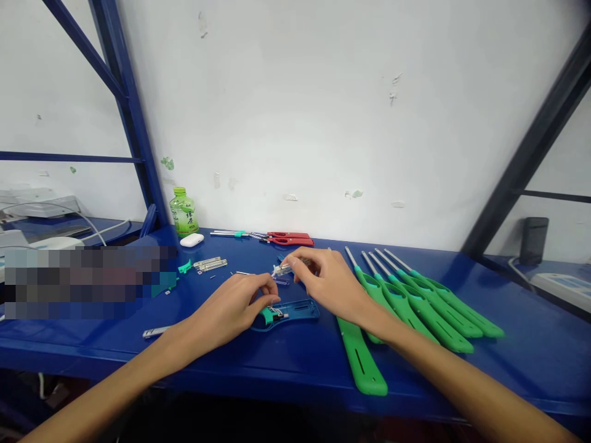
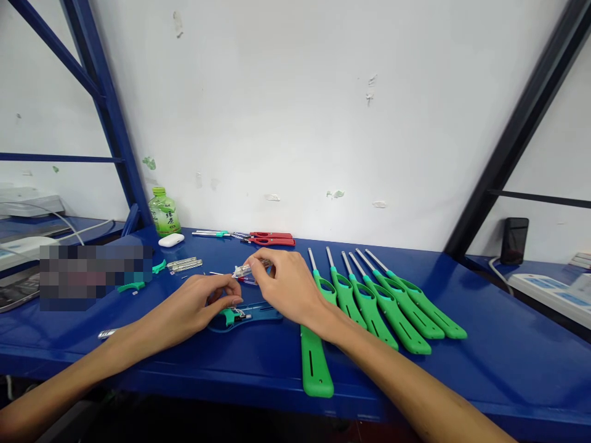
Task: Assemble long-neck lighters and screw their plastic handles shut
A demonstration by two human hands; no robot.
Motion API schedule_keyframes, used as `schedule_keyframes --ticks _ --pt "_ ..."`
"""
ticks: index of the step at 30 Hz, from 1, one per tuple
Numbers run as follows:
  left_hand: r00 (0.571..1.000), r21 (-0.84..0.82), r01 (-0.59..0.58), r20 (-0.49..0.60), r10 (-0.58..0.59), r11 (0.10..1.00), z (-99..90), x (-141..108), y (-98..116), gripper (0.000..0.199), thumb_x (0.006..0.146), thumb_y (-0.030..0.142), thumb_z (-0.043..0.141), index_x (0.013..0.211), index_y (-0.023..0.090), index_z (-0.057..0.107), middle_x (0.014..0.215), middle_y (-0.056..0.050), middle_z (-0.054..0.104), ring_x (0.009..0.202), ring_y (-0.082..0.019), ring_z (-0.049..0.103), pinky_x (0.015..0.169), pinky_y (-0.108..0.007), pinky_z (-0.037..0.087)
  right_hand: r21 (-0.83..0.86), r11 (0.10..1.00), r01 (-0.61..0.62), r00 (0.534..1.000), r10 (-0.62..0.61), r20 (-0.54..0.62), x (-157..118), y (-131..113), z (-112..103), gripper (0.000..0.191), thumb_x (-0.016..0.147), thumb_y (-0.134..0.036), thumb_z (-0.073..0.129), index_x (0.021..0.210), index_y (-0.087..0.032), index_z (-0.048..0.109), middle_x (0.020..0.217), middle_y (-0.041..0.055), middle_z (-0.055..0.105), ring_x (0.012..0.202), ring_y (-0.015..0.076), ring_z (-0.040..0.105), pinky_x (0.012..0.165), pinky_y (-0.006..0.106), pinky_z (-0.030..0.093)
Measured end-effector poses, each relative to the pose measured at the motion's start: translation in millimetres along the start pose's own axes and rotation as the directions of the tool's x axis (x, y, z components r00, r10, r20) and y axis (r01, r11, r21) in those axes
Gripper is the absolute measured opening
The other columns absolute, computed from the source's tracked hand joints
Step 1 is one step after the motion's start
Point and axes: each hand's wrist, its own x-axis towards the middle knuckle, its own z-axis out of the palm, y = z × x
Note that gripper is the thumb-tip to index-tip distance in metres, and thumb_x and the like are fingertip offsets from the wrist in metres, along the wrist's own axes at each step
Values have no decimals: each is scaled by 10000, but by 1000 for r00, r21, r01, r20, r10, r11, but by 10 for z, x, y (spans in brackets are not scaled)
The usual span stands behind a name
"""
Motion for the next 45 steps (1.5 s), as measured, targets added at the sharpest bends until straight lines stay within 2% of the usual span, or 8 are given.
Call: schedule_keyframes --ticks 5,10,15,21,32,35,40,45 --pt "1000 -17 -5 -27 4 1000 41 -28 -32 211 1052 345 510 927 228 634 817 23 708 718 -162 600 683 -273 378 -65 997 -32 997 36 62 13 53 28 311 1047 -295 475 858 -195 702 810 24 732 621 135 587 634 284 367" --pt "998 -63 19 -61 -23 998 51 -86 -48 206 1069 342 474 945 233 596 781 49 711 664 -143 605 647 -261 373 -126 991 -31 989 49 141 -4 94 75 346 1054 -291 453 777 -189 634 725 6 677 594 127 546 619 290 323" --pt "994 -122 37 -97 -49 992 56 -123 -78 225 1068 363 462 930 228 577 728 52 684 645 -147 611 620 -258 386 -27 996 82 960 -71 270 -61 63 139 343 1054 -271 454 781 -189 645 705 -14 628 623 122 501 606 281 300" --pt "993 -190 36 -107 -57 981 58 -123 -76 209 1044 340 488 917 225 609 790 29 702 700 -154 639 630 -250 433 65 989 131 894 -146 423 -108 39 172 288 1017 -231 500 762 -201 630 634 -53 500 576 110 395 576 271 277" --pt "970 -230 87 -201 -135 969 43 -155 -77 214 1057 416 475 1008 237 583 795 26 744 701 -173 669 627 -262 455 36 992 117 887 -121 445 -113 83 224 337 1028 -277 497 711 -202 584 622 -46 502 568 113 394 570 265 291" --pt "973 -230 87 -189 -132 969 49 -163 -89 185 1042 382 501 1056 240 619 809 25 754 726 -176 689 650 -267 471 53 996 76 881 -92 464 -106 80 220 308 1033 -286 499 789 -199 666 676 -28 603 589 119 479 587 256 332" --pt "974 -162 81 -199 -113 984 51 -167 -106 238 1006 333 530 1138 236 703 848 1 783 731 -187 688 688 -292 495 100 995 -9 887 -38 460 -93 77 197 263 1037 -313 524 1095 -219 763 763 -3 696 620 131 583 610 248 388" --pt "974 -159 69 -203 -100 985 47 -171 -109 248 1001 342 556 1128 237 742 892 2 806 726 -183 685 751 -300 519 57 998 27 887 -50 459 -92 88 208 288 1046 -321 504 993 -206 763 748 -2 691 603 128 536 582 255 358"
